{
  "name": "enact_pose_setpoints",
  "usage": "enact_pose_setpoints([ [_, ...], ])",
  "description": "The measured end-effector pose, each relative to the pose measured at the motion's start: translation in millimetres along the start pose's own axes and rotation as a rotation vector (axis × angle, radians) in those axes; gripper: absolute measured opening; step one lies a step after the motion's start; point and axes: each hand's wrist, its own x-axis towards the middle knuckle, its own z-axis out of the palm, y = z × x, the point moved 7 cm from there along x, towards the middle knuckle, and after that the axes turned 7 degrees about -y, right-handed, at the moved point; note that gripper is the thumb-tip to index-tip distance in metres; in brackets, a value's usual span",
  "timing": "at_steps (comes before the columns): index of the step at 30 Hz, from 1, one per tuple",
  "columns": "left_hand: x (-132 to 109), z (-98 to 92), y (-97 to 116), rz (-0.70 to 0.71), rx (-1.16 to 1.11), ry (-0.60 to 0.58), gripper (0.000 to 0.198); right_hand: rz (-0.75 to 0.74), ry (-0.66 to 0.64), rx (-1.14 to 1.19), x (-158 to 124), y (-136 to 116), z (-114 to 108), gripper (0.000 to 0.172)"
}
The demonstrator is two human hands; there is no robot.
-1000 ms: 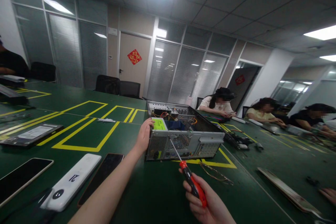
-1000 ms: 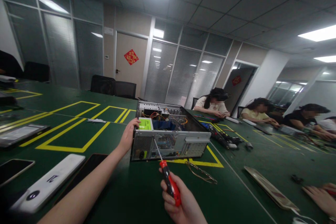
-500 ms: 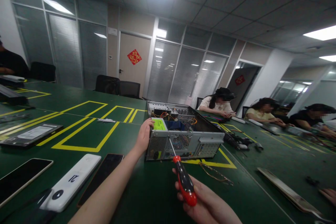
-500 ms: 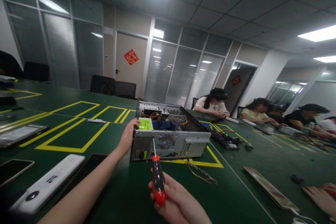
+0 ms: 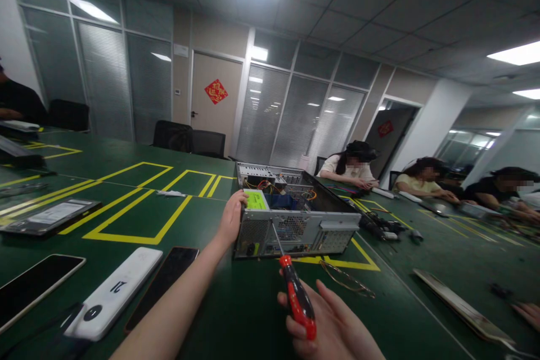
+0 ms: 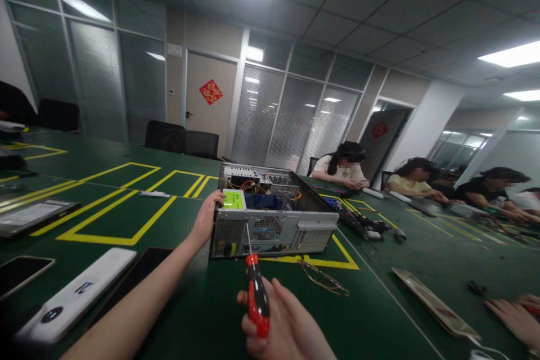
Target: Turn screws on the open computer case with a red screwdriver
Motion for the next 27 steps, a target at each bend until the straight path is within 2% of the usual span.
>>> enact_pose_setpoints([
  [3,0,0.5,0,0.0,0.0,-0.004,0.039,0.034,-0.014,-0.071,-6,1,5,0.054],
  [6,0,0.5,0,-0.005,-0.006,-0.004,0.039,0.03,0.045,-0.148,-11,0,0,0.063],
  [9,0,-0.1,0,-0.013,-0.006,-0.007,0.038,-0.016,0.114,-0.144,-11,-3,-9,0.058],
  [14,0,-0.8,2,-0.026,-0.002,-0.017,0.039,-0.111,0.168,-0.002,-6,-8,-17,0.042],
  [18,0,-0.5,1,-0.034,-0.006,-0.013,0.039,-0.07,0.308,-0.037,-8,-8,-24,0.03],
  [24,0,0.2,1,-0.03,-0.001,-0.01,0.04,-0.129,0.199,-0.101,-6,-12,-18,0.029],
  [27,0,0.0,1,-0.025,-0.003,-0.002,0.04,-0.091,0.168,-0.127,-7,-10,-17,0.044],
])
